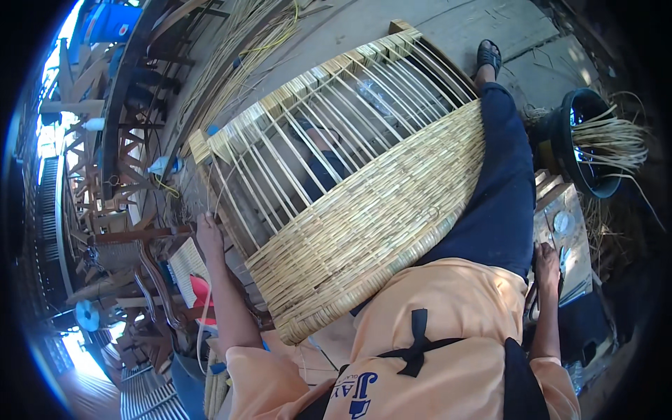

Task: Weaving bamboo or rattan strips into a wooden furniture frame to create a component.

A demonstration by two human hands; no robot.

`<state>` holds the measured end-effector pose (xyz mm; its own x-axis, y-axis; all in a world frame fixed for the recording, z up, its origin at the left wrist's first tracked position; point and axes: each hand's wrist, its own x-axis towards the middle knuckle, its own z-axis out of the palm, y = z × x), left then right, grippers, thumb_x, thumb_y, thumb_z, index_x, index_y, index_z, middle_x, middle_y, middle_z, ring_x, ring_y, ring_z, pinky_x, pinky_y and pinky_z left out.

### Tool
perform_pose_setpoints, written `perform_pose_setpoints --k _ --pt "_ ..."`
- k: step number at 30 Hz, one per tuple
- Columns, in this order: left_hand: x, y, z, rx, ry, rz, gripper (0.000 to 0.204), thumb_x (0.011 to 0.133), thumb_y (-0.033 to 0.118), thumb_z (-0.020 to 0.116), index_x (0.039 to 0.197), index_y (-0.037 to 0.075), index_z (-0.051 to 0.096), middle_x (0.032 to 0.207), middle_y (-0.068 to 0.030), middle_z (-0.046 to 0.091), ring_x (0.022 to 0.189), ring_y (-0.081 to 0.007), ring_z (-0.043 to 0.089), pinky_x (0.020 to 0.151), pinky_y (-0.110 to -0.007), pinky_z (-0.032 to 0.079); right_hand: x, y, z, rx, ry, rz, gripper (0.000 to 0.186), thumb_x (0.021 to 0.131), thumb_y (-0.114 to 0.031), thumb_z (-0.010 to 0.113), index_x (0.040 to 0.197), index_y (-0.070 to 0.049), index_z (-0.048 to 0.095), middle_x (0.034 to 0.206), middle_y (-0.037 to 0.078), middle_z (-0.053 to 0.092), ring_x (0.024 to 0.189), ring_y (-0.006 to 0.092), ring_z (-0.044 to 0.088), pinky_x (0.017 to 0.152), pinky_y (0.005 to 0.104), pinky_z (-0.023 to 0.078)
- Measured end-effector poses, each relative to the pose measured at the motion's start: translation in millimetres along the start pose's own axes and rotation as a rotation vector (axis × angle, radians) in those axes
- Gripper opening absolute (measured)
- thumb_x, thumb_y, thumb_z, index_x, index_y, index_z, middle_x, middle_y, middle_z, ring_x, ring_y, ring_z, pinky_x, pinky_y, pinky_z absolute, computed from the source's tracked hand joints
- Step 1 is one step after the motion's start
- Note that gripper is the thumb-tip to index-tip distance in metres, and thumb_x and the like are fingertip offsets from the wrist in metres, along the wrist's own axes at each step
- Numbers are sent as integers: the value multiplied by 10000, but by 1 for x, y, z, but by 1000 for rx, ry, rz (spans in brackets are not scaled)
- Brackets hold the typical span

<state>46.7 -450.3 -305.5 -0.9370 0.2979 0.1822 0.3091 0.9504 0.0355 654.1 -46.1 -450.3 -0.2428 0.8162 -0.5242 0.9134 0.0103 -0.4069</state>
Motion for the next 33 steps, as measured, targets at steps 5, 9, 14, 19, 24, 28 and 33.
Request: perform_pose_setpoints --k 5,9,14,19,24,28,33 --pt "11 -69 39 -44 242 26 333 954 279 394 905 -33 501 778 -256 566 710 -441 550 626 -504 417 0 2 3 -46 3 9 303 907 -229 446 916 42 581 805 261 592 801 401 589 716 430 440" --pt "19 -133 60 -710 264 -628 318 970 300 382 812 43 485 545 -62 437 416 -204 422 386 -381 344 6 20 9 -108 25 -120 320 918 -244 440 889 30 604 779 260 595 736 392 585 650 408 442" --pt "-9 -149 99 -1235 97 -1217 166 907 150 365 769 96 440 533 -10 373 386 -134 346 344 -300 274 30 64 13 -365 5 -403 231 877 -170 498 943 15 619 839 238 621 786 383 601 685 416 463" --pt "-22 -196 113 -858 8 -1005 225 906 207 414 797 48 528 609 -85 544 482 -225 523 422 -362 437 24 -35 -39 -375 325 -262 301 873 -96 528 1153 12 540 1015 208 623 965 340 604 815 372 466" --pt "7 -160 30 -886 85 -679 373 962 329 396 750 49 521 646 -96 599 491 -173 560 442 -296 449 23 -214 -49 152 232 -550 233 904 -119 541 1098 8 569 938 119 619 879 160 577 794 275 444" --pt "41 -123 -40 -802 148 -469 297 976 273 392 790 77 516 636 -48 577 455 -136 533 384 -259 401 11 -325 20 260 -168 -822 230 891 -133 570 1070 9 594 967 152 645 911 223 629 798 304 479" --pt "64 -141 -84 -945 -204 -697 241 977 277 405 876 94 523 611 -1 537 418 -96 477 361 -238 368 -64 -408 90 0 -788 -991 274 917 -233 545 1131 -66 577 1078 153 629 1000 283 609 898 361 483"
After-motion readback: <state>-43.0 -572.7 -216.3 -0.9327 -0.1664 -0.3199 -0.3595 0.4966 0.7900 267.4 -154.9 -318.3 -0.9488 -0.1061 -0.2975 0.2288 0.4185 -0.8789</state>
